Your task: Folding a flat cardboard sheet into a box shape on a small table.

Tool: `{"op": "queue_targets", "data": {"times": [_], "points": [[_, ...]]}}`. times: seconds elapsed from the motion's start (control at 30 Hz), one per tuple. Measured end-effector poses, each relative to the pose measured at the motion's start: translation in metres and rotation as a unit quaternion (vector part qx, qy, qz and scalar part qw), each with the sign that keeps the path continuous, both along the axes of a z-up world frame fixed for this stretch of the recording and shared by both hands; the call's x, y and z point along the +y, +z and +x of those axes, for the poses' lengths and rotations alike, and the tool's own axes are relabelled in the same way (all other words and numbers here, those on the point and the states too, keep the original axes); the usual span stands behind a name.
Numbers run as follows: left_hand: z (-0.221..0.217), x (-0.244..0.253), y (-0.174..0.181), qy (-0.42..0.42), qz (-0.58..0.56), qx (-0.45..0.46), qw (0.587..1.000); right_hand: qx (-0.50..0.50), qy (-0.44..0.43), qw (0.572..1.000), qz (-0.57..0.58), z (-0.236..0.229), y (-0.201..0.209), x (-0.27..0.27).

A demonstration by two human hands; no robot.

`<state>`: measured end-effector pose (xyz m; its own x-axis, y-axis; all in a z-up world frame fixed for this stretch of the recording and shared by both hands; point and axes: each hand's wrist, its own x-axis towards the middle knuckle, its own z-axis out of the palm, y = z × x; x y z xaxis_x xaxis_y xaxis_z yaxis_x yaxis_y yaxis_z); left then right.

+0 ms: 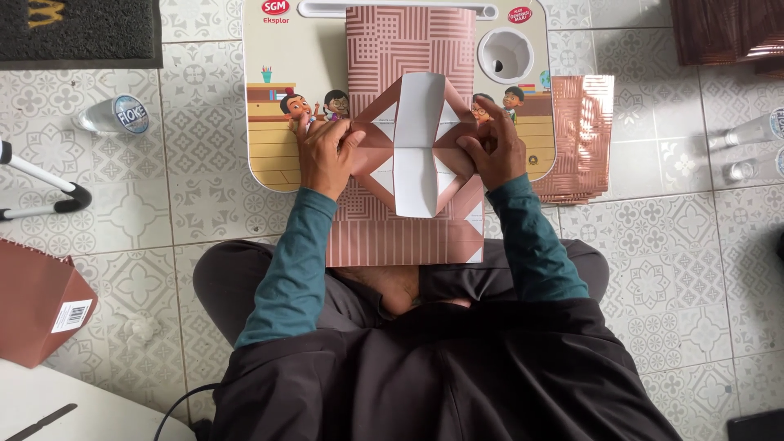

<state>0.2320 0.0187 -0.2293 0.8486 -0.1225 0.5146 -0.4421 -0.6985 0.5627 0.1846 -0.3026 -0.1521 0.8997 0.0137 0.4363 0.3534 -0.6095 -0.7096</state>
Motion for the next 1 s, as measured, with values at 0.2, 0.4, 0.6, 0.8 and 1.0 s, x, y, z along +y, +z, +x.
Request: {"op": "queue_targets", "data": {"times": [0.2, 0.4, 0.6, 0.8, 1.0], "points": [[-0.022, -0.011, 0.034, 0.071, 0.045, 0.031, 0.996, -0.118, -0.032, 0.988, -0.095, 0.012, -0.034, -0.008], [-0.035, -0.024, 0.038, 0.129, 0.091, -0.076, 0.985, -0.252, -0.01, 0.954, -0.164, 0.006, -0.033, -0.002], [-0.042, -0.004, 0.036, 0.004, 0.124, -0.201, 0.972, -0.217, 0.1, 0.942, -0.235, 0.002, -0.024, -0.025], [-0.06, 0.017, 0.066, -0.074, 0.178, -0.116, 0.974, -0.178, 0.151, 0.921, -0.313, -0.02, 0.016, -0.023], [-0.054, 0.015, 0.047, -0.042, 0.235, -0.193, 0.952, -0.365, 0.03, 0.882, -0.295, -0.003, -0.043, -0.006]]}}
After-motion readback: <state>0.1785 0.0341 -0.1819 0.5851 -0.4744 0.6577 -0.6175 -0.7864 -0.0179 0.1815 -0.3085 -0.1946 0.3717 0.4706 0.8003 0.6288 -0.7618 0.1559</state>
